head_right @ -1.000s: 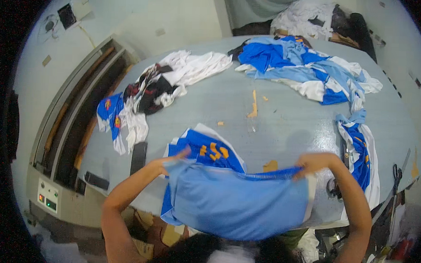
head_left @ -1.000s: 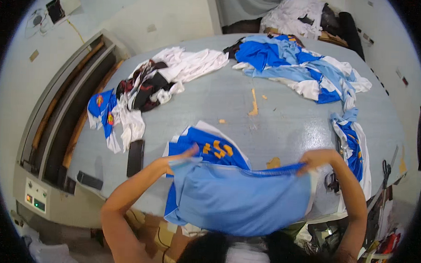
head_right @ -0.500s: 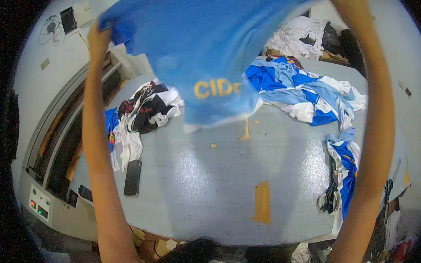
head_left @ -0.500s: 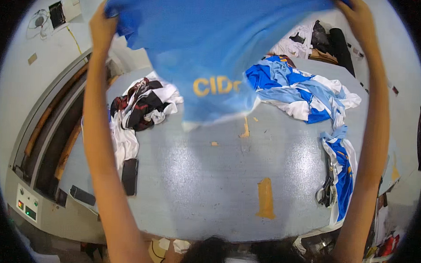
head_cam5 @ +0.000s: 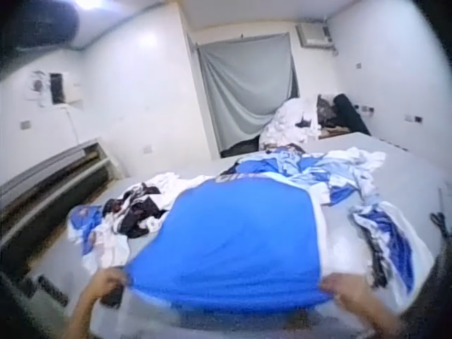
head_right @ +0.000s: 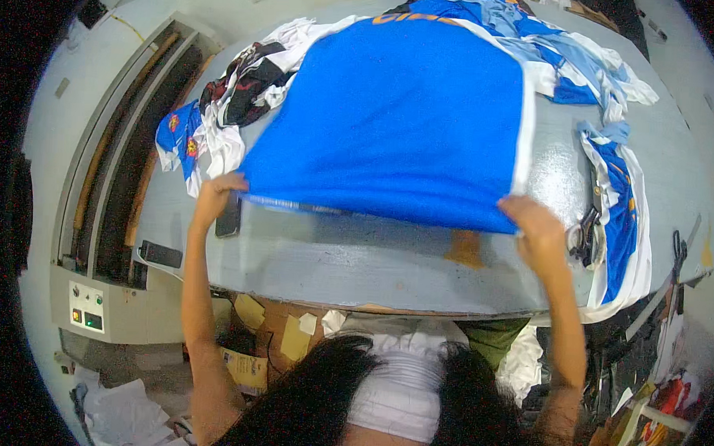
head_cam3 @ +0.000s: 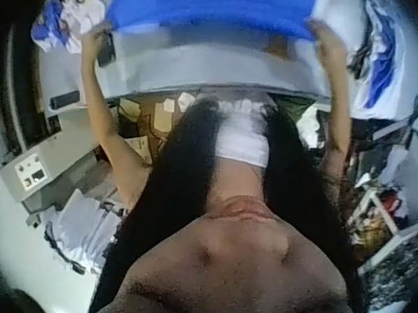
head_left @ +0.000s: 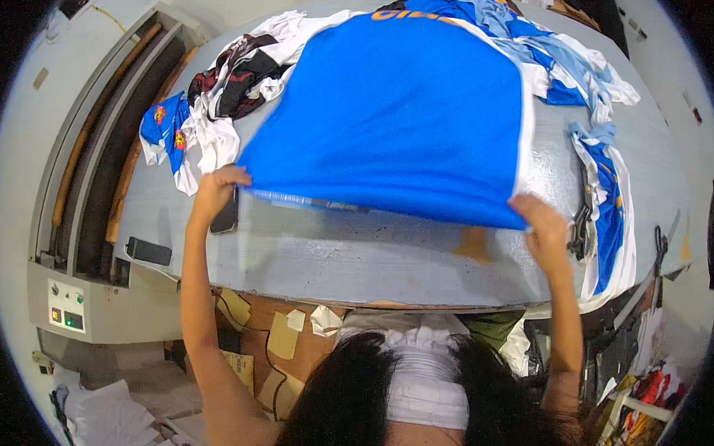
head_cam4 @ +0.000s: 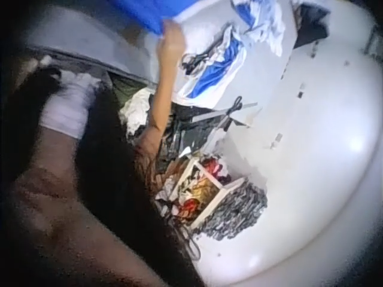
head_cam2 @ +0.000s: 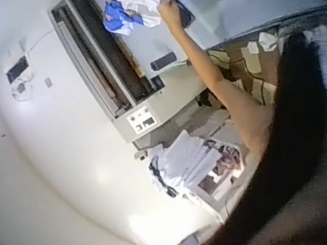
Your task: Cutting out a blue and white jersey pattern from a larger piece of fabric using large scissors.
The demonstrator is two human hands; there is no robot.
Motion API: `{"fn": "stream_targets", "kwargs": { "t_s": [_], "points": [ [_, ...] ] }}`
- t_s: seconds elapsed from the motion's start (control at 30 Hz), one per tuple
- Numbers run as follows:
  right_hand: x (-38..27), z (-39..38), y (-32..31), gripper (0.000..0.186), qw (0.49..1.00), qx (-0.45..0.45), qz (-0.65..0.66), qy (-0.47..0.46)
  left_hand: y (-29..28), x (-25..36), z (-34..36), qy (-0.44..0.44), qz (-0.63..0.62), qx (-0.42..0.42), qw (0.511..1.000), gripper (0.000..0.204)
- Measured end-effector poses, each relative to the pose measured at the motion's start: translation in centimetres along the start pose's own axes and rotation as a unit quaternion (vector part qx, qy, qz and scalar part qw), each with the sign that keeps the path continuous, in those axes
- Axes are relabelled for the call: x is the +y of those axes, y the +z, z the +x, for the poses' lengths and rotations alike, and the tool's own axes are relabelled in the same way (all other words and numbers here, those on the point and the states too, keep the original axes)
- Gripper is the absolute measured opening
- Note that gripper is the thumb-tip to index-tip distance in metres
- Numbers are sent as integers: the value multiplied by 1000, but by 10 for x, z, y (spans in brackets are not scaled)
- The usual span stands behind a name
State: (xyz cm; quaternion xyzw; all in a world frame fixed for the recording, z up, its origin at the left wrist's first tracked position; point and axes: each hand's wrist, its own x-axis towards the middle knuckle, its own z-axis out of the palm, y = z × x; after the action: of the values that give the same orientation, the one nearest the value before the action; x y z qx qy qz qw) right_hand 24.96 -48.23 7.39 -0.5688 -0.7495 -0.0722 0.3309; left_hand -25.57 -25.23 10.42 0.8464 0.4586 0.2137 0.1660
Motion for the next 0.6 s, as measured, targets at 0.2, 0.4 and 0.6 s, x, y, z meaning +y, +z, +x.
{"fn": "stream_targets", "kwargs": {
  "t_s": [0.2, 0.4, 0.6],
  "points": [
    [-40, -63, 0, 32, 964, -169, 181, 99, -18, 28, -44, -92, 33, -251, 963, 39],
    [-8, -61, 7, 23, 956, 108, -146, 231, 107, 164, 18, 302, -78, -215, 925, 28],
    [45, -98, -5, 20, 922, 124, -215, 297, 226, 232, 114, 342, -18, -200, 918, 39]
  ]
}}
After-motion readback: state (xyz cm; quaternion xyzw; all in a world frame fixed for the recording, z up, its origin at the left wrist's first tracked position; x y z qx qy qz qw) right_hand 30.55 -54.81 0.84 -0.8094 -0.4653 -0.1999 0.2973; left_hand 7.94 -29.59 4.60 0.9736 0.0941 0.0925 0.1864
